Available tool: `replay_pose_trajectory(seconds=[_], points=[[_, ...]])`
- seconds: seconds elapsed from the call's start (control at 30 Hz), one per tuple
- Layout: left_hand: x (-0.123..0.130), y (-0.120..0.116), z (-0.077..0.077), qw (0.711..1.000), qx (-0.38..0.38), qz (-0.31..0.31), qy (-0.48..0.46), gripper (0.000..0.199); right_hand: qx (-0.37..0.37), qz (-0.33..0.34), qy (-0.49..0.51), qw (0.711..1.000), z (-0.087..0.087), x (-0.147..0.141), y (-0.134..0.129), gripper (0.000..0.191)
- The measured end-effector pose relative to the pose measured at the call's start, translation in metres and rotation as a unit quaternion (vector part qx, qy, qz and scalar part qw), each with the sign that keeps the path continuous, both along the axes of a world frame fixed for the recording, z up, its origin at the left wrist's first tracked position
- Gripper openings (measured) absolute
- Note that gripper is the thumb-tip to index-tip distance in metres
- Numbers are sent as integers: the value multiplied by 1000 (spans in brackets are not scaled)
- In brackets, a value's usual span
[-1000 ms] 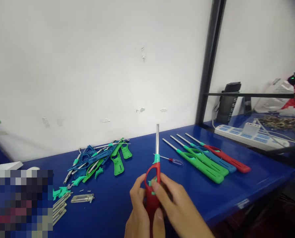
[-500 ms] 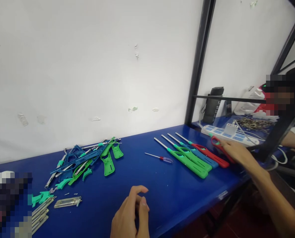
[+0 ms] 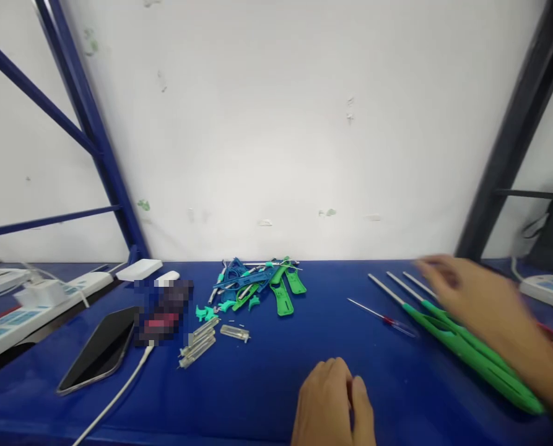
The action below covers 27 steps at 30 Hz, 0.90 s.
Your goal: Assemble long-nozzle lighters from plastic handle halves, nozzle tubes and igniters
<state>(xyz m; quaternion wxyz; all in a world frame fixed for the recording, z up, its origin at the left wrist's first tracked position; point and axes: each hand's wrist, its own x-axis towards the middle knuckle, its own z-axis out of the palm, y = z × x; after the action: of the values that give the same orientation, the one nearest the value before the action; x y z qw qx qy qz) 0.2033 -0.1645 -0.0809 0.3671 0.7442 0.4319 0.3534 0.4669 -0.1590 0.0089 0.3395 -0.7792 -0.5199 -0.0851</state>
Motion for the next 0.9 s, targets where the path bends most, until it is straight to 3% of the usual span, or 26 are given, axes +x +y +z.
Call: replay_pose_trajectory(seconds=[0.13,0.23,0.33,0.5,0.6,0.77,0.9], points=[[-18,6,27,992,27,-44,116,31,-74,119,-55,989,0,-99,69,34],[-36,16,52,970,36,-72,229,31,-108,165,-86,977,-15,-138,100,37],[-52,29,67,958,41,-29,282,30,-133,203,-103,965,-30,-143,109,37],[-91,59,80,946,53,101,302,16,-153,280,-95,943,-43,-135,108,38],[-122,75,91,939,22,132,315,24,-177,322,-80,927,-49,-140,106,35],[-160,80,115,930,-2,179,322,38,-211,329,-49,919,-55,-143,102,32],[-163,77,124,924,17,186,333,37,-204,303,-31,930,-54,-140,101,33]])
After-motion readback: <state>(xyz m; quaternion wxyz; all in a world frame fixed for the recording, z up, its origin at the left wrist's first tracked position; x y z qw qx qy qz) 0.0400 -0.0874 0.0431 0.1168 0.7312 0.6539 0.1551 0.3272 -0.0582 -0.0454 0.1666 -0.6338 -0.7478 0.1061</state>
